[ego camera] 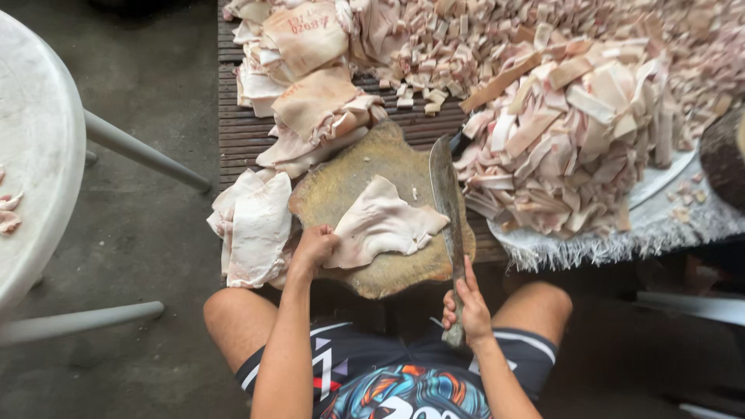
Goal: The person is cutting pieces of raw animal skin into smaller strips on a wooden cutting board using a large knife.
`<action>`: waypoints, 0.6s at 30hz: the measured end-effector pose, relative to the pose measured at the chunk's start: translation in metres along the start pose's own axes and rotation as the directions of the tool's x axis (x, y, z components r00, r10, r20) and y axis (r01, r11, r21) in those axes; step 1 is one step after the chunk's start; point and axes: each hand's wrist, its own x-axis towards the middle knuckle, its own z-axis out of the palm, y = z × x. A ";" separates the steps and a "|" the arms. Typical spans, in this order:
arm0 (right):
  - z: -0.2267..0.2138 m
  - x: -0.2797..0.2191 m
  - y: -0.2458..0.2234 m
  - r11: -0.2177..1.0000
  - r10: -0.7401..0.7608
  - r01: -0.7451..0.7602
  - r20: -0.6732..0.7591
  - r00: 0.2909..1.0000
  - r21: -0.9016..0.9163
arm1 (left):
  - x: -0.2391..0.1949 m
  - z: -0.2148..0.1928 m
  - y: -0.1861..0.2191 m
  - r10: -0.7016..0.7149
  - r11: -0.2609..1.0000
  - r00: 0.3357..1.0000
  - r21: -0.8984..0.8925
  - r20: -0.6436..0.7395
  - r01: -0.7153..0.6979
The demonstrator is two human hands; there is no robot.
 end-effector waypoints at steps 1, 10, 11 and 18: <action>0.001 0.000 0.003 1.000 0.004 -0.004 0.017 1.000 0.008 | -0.006 -0.002 0.002 0.016 1.000 1.000 0.003 0.023 -0.016; -0.006 0.000 -0.002 0.999 0.022 -0.024 0.062 0.998 0.027 | -0.021 -0.001 0.048 -0.397 0.896 0.917 -0.195 0.050 0.398; -0.007 0.000 -0.002 0.999 0.028 -0.029 0.063 0.998 0.021 | -0.023 0.004 0.045 -0.285 0.949 0.958 -0.131 0.023 0.286; -0.012 0.001 -0.002 0.999 0.042 -0.044 0.085 0.996 0.023 | -0.010 0.042 0.014 0.035 0.988 0.999 -0.149 -0.039 -0.040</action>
